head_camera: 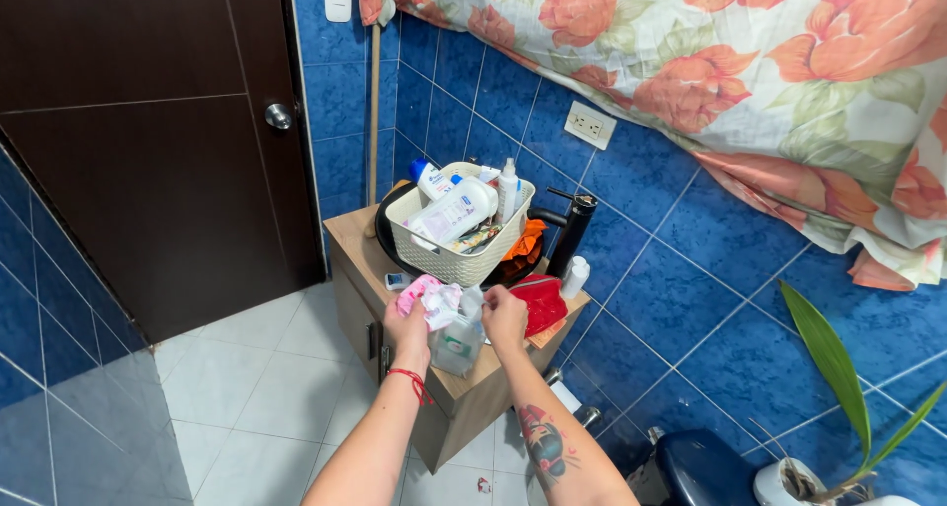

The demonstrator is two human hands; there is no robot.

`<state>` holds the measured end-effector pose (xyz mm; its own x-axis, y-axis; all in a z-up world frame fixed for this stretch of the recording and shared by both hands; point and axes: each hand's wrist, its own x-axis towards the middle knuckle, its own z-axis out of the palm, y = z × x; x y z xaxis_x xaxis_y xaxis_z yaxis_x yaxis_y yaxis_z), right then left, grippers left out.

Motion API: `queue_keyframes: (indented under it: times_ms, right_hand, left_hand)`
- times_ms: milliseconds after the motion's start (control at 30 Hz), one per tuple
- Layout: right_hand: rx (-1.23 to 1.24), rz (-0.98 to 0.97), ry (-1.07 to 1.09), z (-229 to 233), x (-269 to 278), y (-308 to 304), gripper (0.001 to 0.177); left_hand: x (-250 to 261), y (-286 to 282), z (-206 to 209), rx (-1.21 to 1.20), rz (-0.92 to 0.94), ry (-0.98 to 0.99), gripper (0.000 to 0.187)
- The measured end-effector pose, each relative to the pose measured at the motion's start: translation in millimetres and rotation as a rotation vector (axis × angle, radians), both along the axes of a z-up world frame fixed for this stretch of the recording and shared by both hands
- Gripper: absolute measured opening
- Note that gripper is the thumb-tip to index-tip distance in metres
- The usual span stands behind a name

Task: Organizing and cleaning personal care products in a bathroom basket.

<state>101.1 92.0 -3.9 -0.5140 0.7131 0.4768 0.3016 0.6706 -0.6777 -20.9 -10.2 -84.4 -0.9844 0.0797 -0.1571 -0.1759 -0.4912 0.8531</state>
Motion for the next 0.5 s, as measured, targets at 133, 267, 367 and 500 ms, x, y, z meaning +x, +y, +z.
queue_keyframes:
  times_ms: [133, 267, 367, 500]
  right_hand:
    - [0.016, 0.069, -0.114, -26.4, -11.9, 9.4, 0.019]
    - [0.210, 0.188, -0.367, -36.2, -21.2, 8.6, 0.016]
    - [0.293, 0.232, -0.613, -31.2, -28.6, -0.4, 0.019]
    - [0.234, 0.256, -0.774, -29.6, -37.2, 1.8, 0.029]
  left_hand:
    - [5.1, 3.2, -5.0, 0.067, -0.022, -0.013, 0.037]
    - [3.7, 5.8, -9.6, 0.055, 0.010, -0.003, 0.038]
    - [1.2, 2.9, -10.8, 0.062, 0.011, 0.001, 0.038]
    - [-4.7, -1.9, -13.5, 0.084, -0.022, 0.038, 0.037]
